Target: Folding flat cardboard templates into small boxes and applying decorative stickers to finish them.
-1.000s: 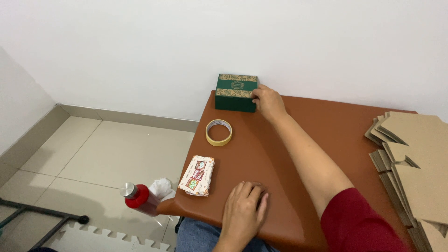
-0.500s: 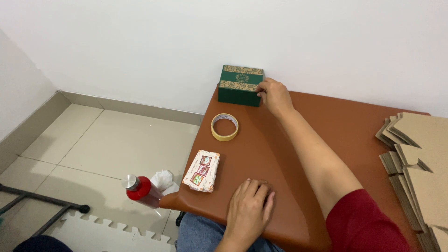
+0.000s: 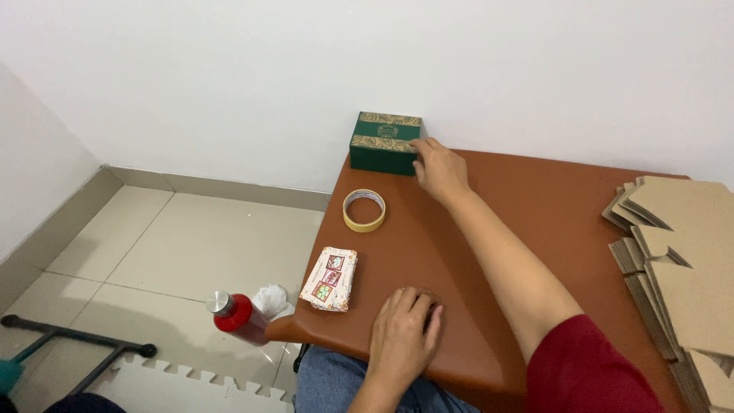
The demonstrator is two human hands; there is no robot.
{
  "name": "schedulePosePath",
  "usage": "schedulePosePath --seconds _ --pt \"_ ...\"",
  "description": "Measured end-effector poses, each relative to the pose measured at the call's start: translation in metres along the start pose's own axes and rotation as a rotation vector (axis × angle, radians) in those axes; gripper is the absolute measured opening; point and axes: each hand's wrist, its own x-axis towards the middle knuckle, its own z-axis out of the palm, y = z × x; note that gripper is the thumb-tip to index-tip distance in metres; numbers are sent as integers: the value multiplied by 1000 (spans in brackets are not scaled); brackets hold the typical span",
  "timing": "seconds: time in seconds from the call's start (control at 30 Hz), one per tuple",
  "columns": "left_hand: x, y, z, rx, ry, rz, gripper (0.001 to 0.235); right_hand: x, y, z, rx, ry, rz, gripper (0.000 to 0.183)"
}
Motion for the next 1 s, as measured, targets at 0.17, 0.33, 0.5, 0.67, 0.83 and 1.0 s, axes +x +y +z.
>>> schedulePosePath --seconds 0.17,0.33,0.5,0.67,0.83,1.0 --pt "-2 -9 8 43 -51 8 23 -74 26 -10 -56 -222 55 47" --pt "-5 -23 26 133 -170 80 50 -175 56 -42 -96 -505 180 61" --pt "-11 -42 44 386 -166 159 62 -276 27 -127 55 -465 180 72" --pt "-16 -46 64 517 -264 109 67 -348 5 -178 83 -313 275 68" --pt "-11 11 81 508 -407 95 64 -365 25 -210 206 -382 265 62" --pt "6 124 95 -56 -267 321 23 -386 63 -288 288 67 695 33"
